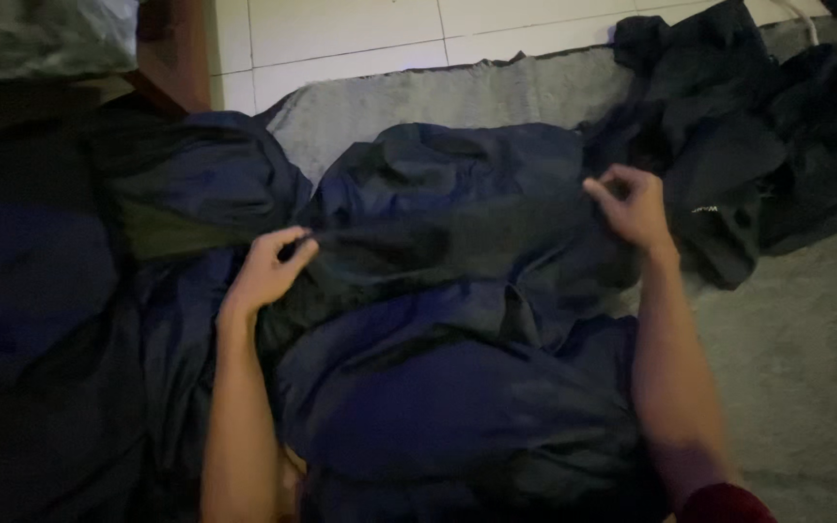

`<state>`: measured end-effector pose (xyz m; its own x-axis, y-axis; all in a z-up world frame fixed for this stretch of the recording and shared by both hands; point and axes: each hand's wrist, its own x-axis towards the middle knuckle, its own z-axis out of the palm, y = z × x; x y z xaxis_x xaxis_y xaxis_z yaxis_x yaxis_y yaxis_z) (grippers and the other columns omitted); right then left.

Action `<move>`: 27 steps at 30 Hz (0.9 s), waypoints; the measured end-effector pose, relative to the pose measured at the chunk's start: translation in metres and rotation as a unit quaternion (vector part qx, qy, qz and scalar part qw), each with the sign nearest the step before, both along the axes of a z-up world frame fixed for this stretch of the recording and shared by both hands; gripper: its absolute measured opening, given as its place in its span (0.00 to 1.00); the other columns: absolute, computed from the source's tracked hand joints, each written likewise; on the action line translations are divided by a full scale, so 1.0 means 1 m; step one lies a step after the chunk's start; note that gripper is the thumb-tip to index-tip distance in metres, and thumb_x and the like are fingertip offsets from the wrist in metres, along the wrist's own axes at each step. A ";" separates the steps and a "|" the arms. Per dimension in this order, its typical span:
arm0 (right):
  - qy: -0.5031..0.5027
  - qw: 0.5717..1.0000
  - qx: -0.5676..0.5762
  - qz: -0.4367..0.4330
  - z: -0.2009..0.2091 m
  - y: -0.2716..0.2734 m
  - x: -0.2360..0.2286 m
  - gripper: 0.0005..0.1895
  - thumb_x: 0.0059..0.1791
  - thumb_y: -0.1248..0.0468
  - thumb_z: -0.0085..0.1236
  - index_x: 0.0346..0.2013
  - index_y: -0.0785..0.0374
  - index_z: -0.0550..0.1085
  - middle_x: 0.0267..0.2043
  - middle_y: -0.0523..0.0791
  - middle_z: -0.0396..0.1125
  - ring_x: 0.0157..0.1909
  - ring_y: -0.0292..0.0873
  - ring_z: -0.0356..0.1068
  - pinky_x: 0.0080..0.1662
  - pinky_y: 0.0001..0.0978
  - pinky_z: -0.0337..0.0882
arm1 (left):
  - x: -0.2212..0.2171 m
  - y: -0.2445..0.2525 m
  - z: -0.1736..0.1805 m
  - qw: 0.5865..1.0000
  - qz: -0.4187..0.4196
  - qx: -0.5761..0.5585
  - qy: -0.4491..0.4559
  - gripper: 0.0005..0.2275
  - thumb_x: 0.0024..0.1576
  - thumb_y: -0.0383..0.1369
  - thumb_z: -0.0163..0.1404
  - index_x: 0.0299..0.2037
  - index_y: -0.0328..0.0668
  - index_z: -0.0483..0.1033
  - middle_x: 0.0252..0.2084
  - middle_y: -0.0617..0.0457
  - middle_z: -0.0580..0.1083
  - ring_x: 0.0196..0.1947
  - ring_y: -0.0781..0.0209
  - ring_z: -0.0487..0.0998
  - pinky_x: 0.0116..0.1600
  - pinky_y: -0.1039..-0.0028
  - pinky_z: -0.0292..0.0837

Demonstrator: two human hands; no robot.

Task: The person folds a large black fabric object by hand while sitting on a rug on the floor.

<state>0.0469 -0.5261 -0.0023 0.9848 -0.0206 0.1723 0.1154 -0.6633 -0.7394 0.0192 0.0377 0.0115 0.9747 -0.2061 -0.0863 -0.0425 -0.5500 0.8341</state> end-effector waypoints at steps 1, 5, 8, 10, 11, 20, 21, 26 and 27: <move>-0.002 1.000 0.000 0.002 -0.004 0.007 0.004 0.14 0.60 0.53 0.75 0.36 0.55 0.82 0.32 0.43 0.75 0.35 0.45 0.75 0.44 0.36 0.70 | 0.000 0.001 -0.006 1.000 0.002 0.000 -0.002 0.09 0.71 0.33 0.57 0.42 0.38 0.87 0.53 0.43 0.84 0.62 0.36 0.80 0.70 0.42 0.67; -0.100 0.990 0.019 0.099 -0.012 0.036 0.005 0.06 0.58 0.68 0.68 0.37 0.61 0.80 0.55 0.52 0.77 0.61 0.58 0.73 0.64 0.51 0.67 | 0.004 -0.012 -0.033 0.985 0.024 0.008 -0.169 0.09 0.74 0.29 0.50 0.50 0.25 0.78 0.59 0.32 0.74 0.63 0.25 0.74 0.71 0.42 0.66; 0.029 0.988 0.031 0.149 -0.011 0.054 -0.005 0.21 0.46 0.65 0.77 0.51 0.64 0.79 0.58 0.59 0.76 0.66 0.66 0.72 0.69 0.62 0.65 | -0.004 -0.028 -0.038 0.995 0.028 -0.021 -0.092 0.11 0.72 0.30 0.53 0.57 0.29 0.82 0.55 0.31 0.79 0.62 0.28 0.77 0.68 0.44 0.71; 0.118 0.979 -0.007 0.165 -0.023 0.056 -0.005 0.43 0.37 0.61 0.86 0.64 0.66 0.76 0.63 0.63 0.74 0.69 0.70 0.70 0.70 0.68 0.64 | -0.006 -0.029 -0.041 0.997 0.011 -0.034 -0.064 0.11 0.68 0.30 0.59 0.57 0.34 0.83 0.54 0.34 0.82 0.62 0.33 0.79 0.67 0.46 0.74; 0.108 0.981 -0.031 0.155 -0.035 0.054 -0.001 0.30 0.40 0.71 0.76 0.57 0.69 0.79 0.56 0.63 0.76 0.64 0.72 0.72 0.66 0.66 0.68 | -0.004 -0.025 -0.045 0.995 -0.011 -0.021 -0.092 0.10 0.66 0.29 0.60 0.56 0.34 0.83 0.58 0.37 0.81 0.64 0.32 0.78 0.68 0.46 0.71; 0.083 0.988 0.131 0.010 -0.054 0.009 0.010 0.06 0.62 0.68 0.57 0.44 0.63 0.82 0.35 0.50 0.74 0.39 0.46 0.73 0.47 0.44 0.72 | 0.010 -0.043 -0.058 0.997 0.014 -0.048 -0.065 0.18 0.75 0.30 0.48 0.64 0.13 0.73 0.61 0.18 0.74 0.67 0.25 0.71 0.71 0.39 0.66; 0.079 0.977 0.195 -0.014 -0.053 0.000 0.009 0.09 0.65 0.63 0.58 0.42 0.58 0.82 0.33 0.43 0.72 0.35 0.41 0.71 0.45 0.39 0.71 | 0.013 -0.041 -0.060 0.992 0.008 -0.125 -0.005 0.19 0.76 0.29 0.44 0.67 0.12 0.70 0.63 0.19 0.74 0.70 0.34 0.70 0.72 0.40 0.64; 0.116 0.967 0.225 -0.010 -0.020 -0.002 0.005 0.12 0.61 0.64 0.65 0.32 0.58 0.80 0.29 0.37 0.69 0.29 0.34 0.65 0.37 0.28 0.67 | 0.022 -0.025 -0.042 0.995 -0.020 -0.094 0.033 0.07 0.73 0.33 0.52 0.47 0.39 0.79 0.31 0.55 0.77 0.32 0.65 0.74 0.46 0.67 0.71; 0.119 0.978 0.172 0.021 -0.018 0.000 0.004 0.11 0.55 0.68 0.72 0.29 0.63 0.81 0.26 0.38 0.67 0.28 0.34 0.64 0.34 0.28 0.64 | 0.023 -0.023 -0.039 0.999 0.006 0.022 -0.038 0.13 0.71 0.36 0.58 0.31 0.50 0.79 0.18 0.63 0.71 0.19 0.67 0.68 0.32 0.73 0.64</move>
